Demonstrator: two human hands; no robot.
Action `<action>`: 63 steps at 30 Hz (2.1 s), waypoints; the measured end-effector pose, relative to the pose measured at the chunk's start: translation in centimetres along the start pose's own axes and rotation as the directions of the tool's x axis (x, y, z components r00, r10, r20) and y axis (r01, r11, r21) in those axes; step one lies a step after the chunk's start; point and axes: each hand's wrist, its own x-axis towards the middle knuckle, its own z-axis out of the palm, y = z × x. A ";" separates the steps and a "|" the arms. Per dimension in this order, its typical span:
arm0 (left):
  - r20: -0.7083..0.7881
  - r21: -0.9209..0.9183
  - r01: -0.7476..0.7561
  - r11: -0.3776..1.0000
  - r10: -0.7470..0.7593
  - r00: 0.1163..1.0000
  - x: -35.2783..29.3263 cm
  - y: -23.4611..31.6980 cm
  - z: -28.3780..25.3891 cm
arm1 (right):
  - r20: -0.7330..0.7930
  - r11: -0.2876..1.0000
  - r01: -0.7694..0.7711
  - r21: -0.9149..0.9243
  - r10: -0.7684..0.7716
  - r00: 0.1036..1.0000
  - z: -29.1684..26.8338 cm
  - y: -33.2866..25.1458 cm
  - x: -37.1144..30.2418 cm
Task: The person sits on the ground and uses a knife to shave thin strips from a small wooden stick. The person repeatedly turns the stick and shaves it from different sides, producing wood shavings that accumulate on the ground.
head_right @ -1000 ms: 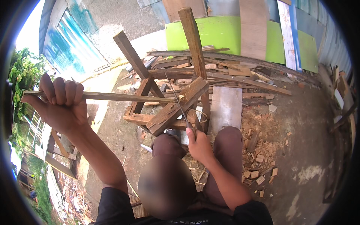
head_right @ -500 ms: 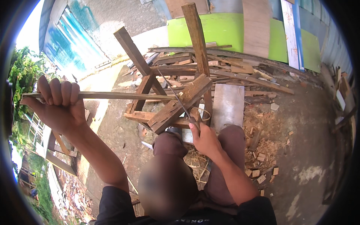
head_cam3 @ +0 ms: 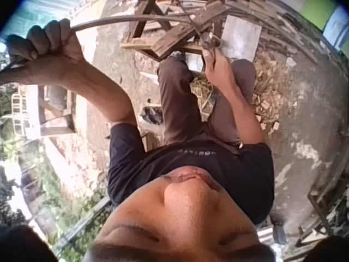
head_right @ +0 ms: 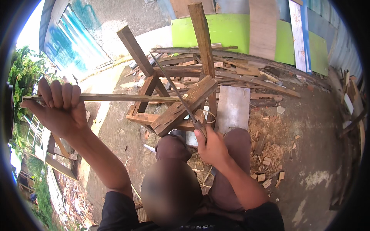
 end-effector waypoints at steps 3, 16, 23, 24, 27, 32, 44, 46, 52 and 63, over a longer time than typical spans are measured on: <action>0.002 -0.017 -0.013 1.000 0.013 1.000 0.3 -0.4 0.0 | 0.106 0.987 -0.153 0.055 0.146 0.984 0.3 2.2 1.2; -0.064 0.040 -0.018 0.999 0.021 0.998 -0.3 -0.1 -0.4 | 0.009 0.977 0.012 0.212 -0.014 1.000 -2.9 -5.2 0.4; 0.017 -0.005 -0.010 1.000 0.011 1.000 -0.1 -0.1 -0.7 | 0.276 0.904 -0.401 0.147 0.352 0.895 -0.4 0.4 1.3; -0.008 0.023 -0.011 1.000 0.011 1.000 -0.1 0.1 -0.7 | 0.409 0.778 -0.581 0.238 0.463 0.787 -1.7 0.0 2.5; -0.057 0.069 -0.018 0.997 0.022 0.998 0.1 0.1 -0.6 | 0.403 0.839 -0.508 0.197 0.403 0.822 -2.7 -1.1 3.3; -0.083 0.065 -0.032 0.997 0.038 0.996 -0.6 0.3 -1.1 | 0.076 0.995 0.004 -0.102 0.003 0.997 -0.6 0.3 1.6; 0.027 -0.026 0.004 1.000 -0.003 1.000 -0.2 0.7 -2.6 | 0.212 0.980 -0.199 -0.018 0.198 0.957 -1.7 -2.2 1.7; 0.026 -0.029 0.006 1.000 -0.005 1.000 -0.4 0.8 -2.7 | 0.409 0.815 -0.504 0.287 0.371 0.834 -2.6 -1.9 1.8; -0.014 -0.022 0.006 1.000 -0.006 1.000 -0.7 0.7 -2.6 | 0.648 0.421 -0.735 0.531 0.357 0.673 -3.4 -2.4 2.6; -0.072 0.044 -0.022 0.999 0.025 0.997 -0.9 0.7 -1.9 | 0.173 0.980 -0.184 -0.081 0.195 0.965 -2.4 -2.1 2.0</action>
